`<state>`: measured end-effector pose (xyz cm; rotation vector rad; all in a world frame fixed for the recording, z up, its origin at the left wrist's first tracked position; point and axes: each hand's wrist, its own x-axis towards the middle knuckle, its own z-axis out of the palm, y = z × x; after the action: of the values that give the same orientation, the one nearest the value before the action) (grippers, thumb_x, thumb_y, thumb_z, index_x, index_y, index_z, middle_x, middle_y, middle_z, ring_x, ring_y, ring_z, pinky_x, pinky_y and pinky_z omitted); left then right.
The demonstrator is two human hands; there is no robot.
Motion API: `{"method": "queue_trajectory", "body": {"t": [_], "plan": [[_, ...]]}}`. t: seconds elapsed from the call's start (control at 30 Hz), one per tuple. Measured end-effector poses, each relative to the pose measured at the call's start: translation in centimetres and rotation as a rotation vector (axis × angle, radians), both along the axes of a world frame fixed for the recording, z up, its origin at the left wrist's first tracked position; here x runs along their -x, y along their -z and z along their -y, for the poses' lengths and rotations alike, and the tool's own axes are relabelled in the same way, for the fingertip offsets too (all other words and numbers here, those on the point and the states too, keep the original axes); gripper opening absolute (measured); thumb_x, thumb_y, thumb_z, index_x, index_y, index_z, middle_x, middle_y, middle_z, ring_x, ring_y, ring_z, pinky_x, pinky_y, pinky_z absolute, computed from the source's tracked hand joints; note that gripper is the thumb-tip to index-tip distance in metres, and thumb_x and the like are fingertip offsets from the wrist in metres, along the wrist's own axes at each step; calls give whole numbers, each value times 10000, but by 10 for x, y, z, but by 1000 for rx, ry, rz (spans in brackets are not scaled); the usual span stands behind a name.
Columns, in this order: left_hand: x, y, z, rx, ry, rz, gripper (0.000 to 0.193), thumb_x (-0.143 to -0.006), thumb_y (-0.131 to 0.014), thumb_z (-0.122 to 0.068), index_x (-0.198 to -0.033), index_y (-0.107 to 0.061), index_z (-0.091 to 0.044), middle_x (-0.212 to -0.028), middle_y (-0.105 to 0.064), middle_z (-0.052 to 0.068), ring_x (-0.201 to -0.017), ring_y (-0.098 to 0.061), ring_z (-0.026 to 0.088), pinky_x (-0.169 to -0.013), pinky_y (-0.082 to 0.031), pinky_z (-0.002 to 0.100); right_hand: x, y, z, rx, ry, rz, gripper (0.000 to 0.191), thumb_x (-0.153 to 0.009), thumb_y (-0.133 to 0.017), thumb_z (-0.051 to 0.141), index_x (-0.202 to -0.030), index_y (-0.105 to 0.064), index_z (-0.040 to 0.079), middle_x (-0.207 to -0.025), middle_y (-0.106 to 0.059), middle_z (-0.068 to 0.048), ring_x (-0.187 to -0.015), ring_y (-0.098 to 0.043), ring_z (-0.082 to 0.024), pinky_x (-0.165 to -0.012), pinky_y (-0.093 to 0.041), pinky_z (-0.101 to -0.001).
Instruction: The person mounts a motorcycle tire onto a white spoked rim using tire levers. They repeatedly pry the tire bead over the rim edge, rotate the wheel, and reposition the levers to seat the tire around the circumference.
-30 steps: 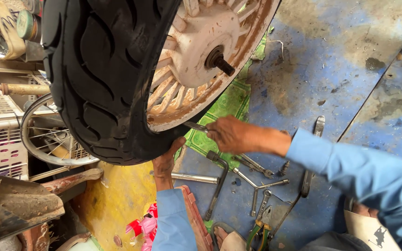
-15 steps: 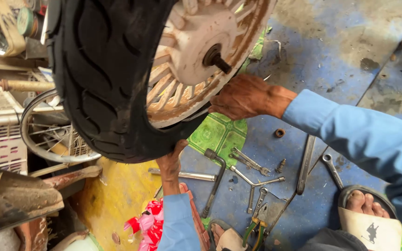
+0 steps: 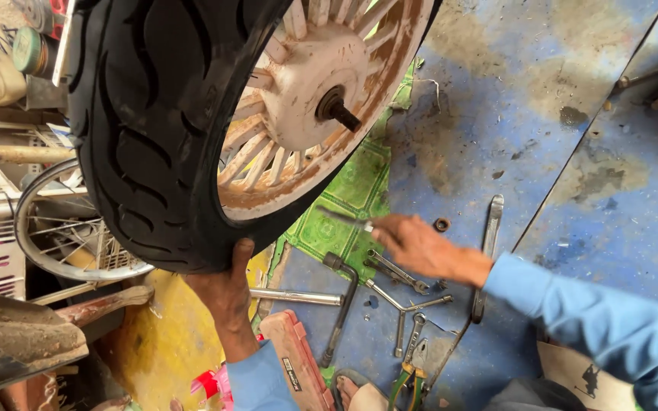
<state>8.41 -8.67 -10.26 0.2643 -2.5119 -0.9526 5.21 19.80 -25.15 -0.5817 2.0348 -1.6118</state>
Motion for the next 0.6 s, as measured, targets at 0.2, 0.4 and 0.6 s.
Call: {"method": "queue_trajectory", "body": {"t": [0.2,0.4,0.6], "plan": [[-4,24,23,-212,144,-130,956,-822,-857,-17,-1604,-309,48,-1556,-442,139,-1376,-493,265,-1232,-407,368,-25,10,51,140,189,78,384,-1017,-557,226,-1301,-626,-23,-1052,-694,-245,-924,-688,-383,-801,-548,-453],[-16,102,39,-232,64,144,600,-663,-865,74,-1230,-667,77,-1286,-664,126,-1171,-595,240,-1066,-458,360,-25,12,75,94,199,93,414,-1024,-549,238,-1358,-601,-1,-980,-666,-230,-856,-657,-365,-784,-526,-454],[6,136,23,-672,166,66,499,-811,-813,117,-1278,-673,11,-1254,-679,80,-1134,-640,175,-1064,-499,321,-29,16,82,202,285,25,408,-1040,-553,226,-1356,-591,-30,-1042,-683,-223,-912,-668,-354,-804,-539,-447]]}}
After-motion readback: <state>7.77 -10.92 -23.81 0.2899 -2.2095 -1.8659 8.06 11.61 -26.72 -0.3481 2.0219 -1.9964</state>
